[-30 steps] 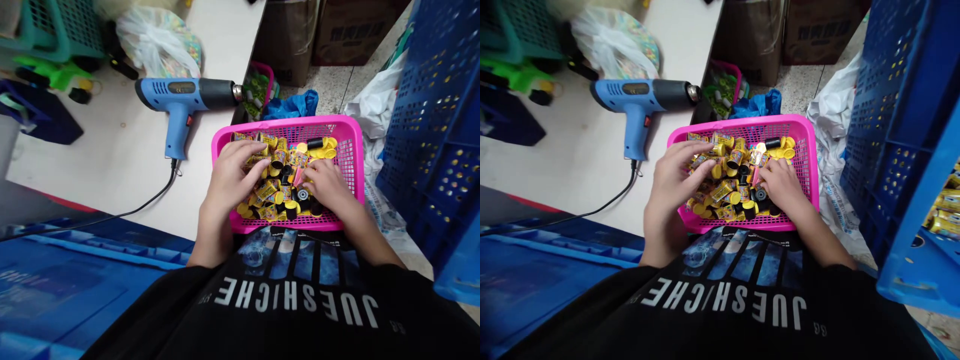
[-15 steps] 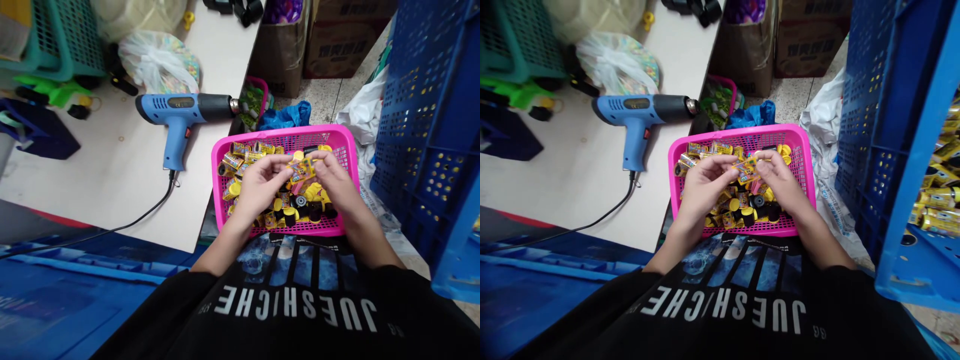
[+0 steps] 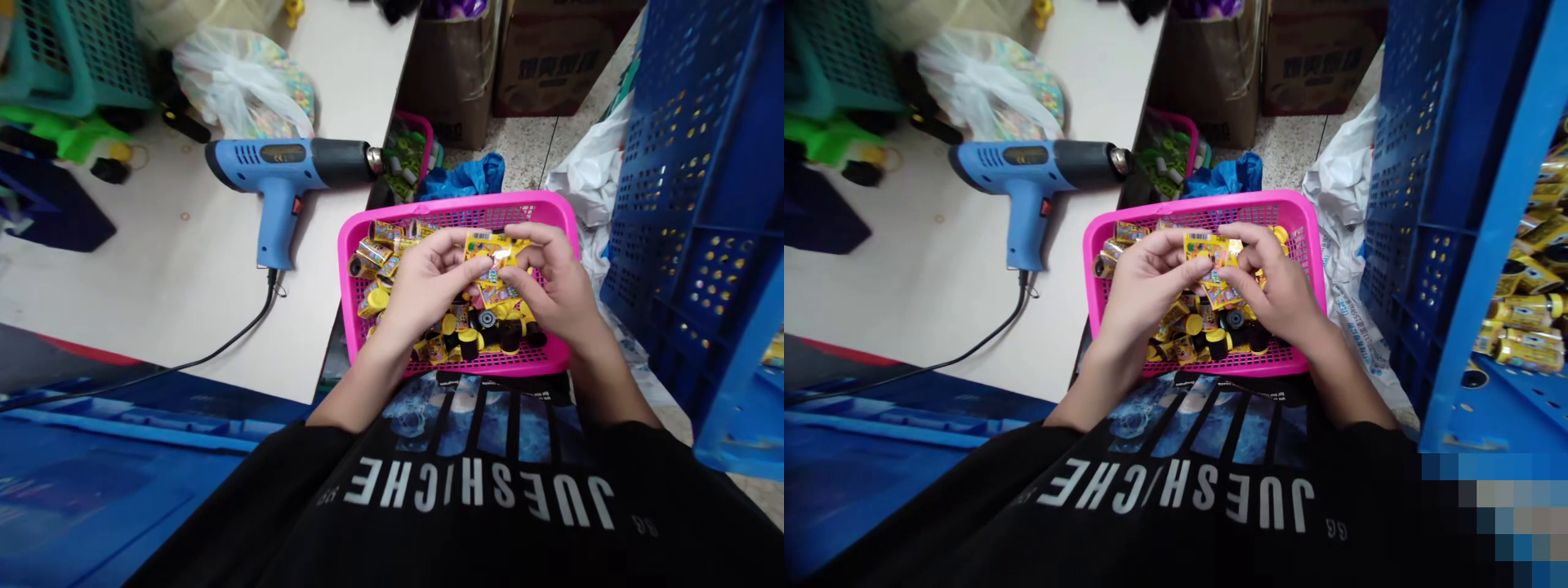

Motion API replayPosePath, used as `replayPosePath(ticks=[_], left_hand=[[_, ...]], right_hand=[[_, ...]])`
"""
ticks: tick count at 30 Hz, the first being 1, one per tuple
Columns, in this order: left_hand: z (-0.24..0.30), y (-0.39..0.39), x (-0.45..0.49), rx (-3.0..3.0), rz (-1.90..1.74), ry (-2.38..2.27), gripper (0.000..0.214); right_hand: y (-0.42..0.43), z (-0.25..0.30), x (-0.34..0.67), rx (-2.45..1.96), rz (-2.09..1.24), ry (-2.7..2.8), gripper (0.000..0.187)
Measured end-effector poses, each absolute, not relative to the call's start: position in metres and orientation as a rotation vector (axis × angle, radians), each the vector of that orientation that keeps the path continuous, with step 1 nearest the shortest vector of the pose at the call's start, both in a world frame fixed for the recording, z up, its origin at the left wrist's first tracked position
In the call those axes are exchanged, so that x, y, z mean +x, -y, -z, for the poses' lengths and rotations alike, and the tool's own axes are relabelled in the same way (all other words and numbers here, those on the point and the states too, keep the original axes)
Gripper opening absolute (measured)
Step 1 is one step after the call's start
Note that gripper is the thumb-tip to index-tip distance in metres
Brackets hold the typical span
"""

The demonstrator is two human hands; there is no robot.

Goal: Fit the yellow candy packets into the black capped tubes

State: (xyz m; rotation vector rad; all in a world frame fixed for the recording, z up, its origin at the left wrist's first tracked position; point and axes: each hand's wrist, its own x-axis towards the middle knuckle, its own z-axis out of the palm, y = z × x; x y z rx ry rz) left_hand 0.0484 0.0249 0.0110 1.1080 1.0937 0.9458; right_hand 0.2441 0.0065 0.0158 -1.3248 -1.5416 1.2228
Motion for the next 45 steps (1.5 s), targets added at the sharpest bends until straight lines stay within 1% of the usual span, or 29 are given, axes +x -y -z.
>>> replayPosePath(ticks=[2,6,10,12,14,16,17,19,20,22,24,26,27,29,31,33,35,37,39,42,45], left_hand=[[-0.006,-0.023,0.047,1.108,-0.989,-1.162,0.033],[0.002,-0.021,0.043,1.086,-1.012,-1.216,0.034],[0.005,-0.023,0.039,1.162,-0.955,-1.189,0.031],[0.005,-0.025,0.036,1.245,-1.063,-1.271,0.026],[0.006,-0.028,0.031,1.260,-1.182,-1.332,0.024],[0.007,-0.031,0.026,1.224,-1.209,-1.313,0.038],[0.008,-0.031,0.024,1.206,-1.194,-1.294,0.047],[0.009,-0.031,0.021,1.200,-1.145,-1.275,0.063],[0.009,-0.031,0.021,1.204,-1.124,-1.272,0.064],[0.010,-0.030,0.020,1.201,-1.084,-1.250,0.056],[0.008,-0.030,0.021,1.175,-1.072,-1.213,0.043],[0.006,-0.031,0.021,1.122,-1.065,-1.184,0.036],[0.004,-0.031,0.021,1.093,-1.055,-1.170,0.037],[0.000,-0.032,0.020,1.046,-1.008,-1.149,0.041],[-0.003,-0.031,0.019,1.021,-0.936,-1.153,0.044],[-0.004,-0.030,0.017,1.003,-0.880,-1.179,0.042],[-0.003,-0.029,0.015,1.004,-0.878,-1.208,0.037],[0.000,-0.027,0.013,1.057,-0.898,-1.217,0.031],[0.002,-0.026,0.013,1.136,-0.902,-1.202,0.031],[0.004,-0.025,0.013,1.160,-0.896,-1.133,0.034],[0.005,-0.023,0.015,1.131,-0.916,-1.032,0.032]], right_hand=[[-0.004,-0.010,0.248,-1.343,-1.246,1.525,0.047],[0.004,0.004,0.249,-1.394,-1.340,1.529,0.040],[0.006,0.016,0.238,-1.332,-1.454,1.363,0.046],[0.002,0.022,0.235,-1.423,-1.401,1.358,0.043],[-0.004,0.028,0.237,-1.633,-1.215,1.496,0.045],[-0.007,0.031,0.242,-1.799,-0.953,1.689,0.048],[-0.006,0.031,0.246,-1.831,-0.851,1.782,0.045],[0.001,0.026,0.254,-1.826,-0.824,1.982,0.026],[0.007,0.023,0.257,-1.822,-0.883,2.105,0.020],[0.022,0.016,0.260,-1.836,-1.010,2.371,0.024],[0.037,0.011,0.259,-1.846,-1.023,2.587,0.025],[0.048,0.011,0.254,-1.774,-1.033,2.659,0.021],[0.051,0.011,0.251,-1.717,-1.090,2.634,0.019],[0.053,0.013,0.248,-1.638,-1.262,2.498,0.021],[0.051,0.014,0.248,-1.599,-1.432,2.291,0.025],[0.045,0.014,0.252,-1.543,-1.523,2.031,0.024],[0.036,0.011,0.257,-1.447,-1.500,1.724,0.025],[0.025,0.006,0.262,-1.345,-1.423,1.431,0.031],[0.014,0.000,0.263,-1.251,-1.360,1.219,0.035],[0.001,-0.007,0.259,-1.161,-1.351,1.112,0.038],[-0.003,-0.008,0.252,-1.129,-1.387,1.121,0.040]])
